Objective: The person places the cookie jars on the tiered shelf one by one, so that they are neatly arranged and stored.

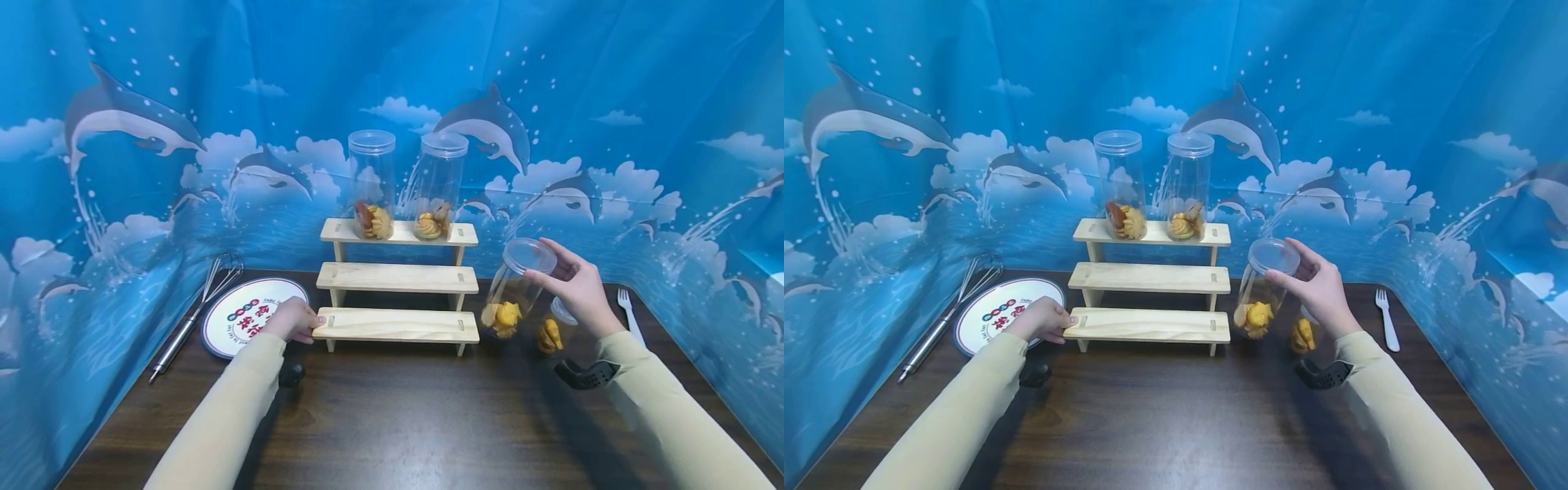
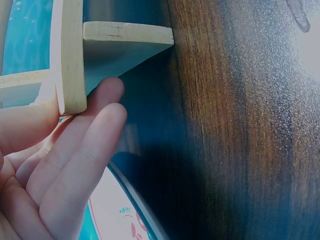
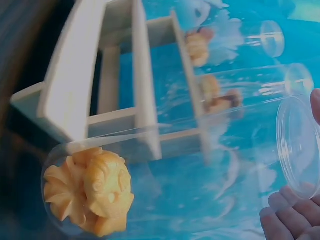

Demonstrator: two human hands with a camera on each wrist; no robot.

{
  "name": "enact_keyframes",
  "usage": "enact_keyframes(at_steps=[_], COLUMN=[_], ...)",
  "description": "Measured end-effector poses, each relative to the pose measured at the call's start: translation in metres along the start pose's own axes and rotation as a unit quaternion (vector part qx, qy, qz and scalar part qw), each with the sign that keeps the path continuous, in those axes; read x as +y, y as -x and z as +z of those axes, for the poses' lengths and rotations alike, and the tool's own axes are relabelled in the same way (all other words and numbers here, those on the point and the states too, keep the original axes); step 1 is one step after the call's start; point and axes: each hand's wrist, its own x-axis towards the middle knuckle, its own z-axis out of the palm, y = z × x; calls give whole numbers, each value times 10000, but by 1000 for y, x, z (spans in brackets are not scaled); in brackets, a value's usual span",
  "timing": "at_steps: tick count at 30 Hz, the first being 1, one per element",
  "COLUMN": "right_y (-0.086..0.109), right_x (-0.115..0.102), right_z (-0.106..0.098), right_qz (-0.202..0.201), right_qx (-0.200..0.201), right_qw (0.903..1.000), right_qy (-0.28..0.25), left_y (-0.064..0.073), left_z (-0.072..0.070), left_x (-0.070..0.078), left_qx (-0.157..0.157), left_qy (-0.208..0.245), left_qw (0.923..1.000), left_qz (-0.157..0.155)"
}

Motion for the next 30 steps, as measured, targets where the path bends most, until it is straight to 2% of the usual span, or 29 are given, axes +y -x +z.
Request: enact_keyframes(at_steps=[9, 15, 20, 25, 30], right_y=[-4, -11, -16, -20, -27], right_x=[-25, -39, -49, -61, -74], right_z=[-9, -6, -3, 3, 20], right_qz=[-163, -262, -474, -554, -632], right_qx=[349, 459, 474, 412, 320], right_qw=[9992, 9984, 9976, 9971, 9965], right_qy=[-133, -181, -201, -330, -448], left_y=[-1, 0, 0, 3, 5], left_z=[0, -1, 0, -2, 0], left_x=[-2, 0, 1, 3, 3], left_qx=[-9, 96, 56, 6, 75], left_qy=[-143, -198, -124, -139, -114], left_qw=[9999, 9997, 9999, 9999, 9999], left_qz=[91, 56, 17, 27, 57])
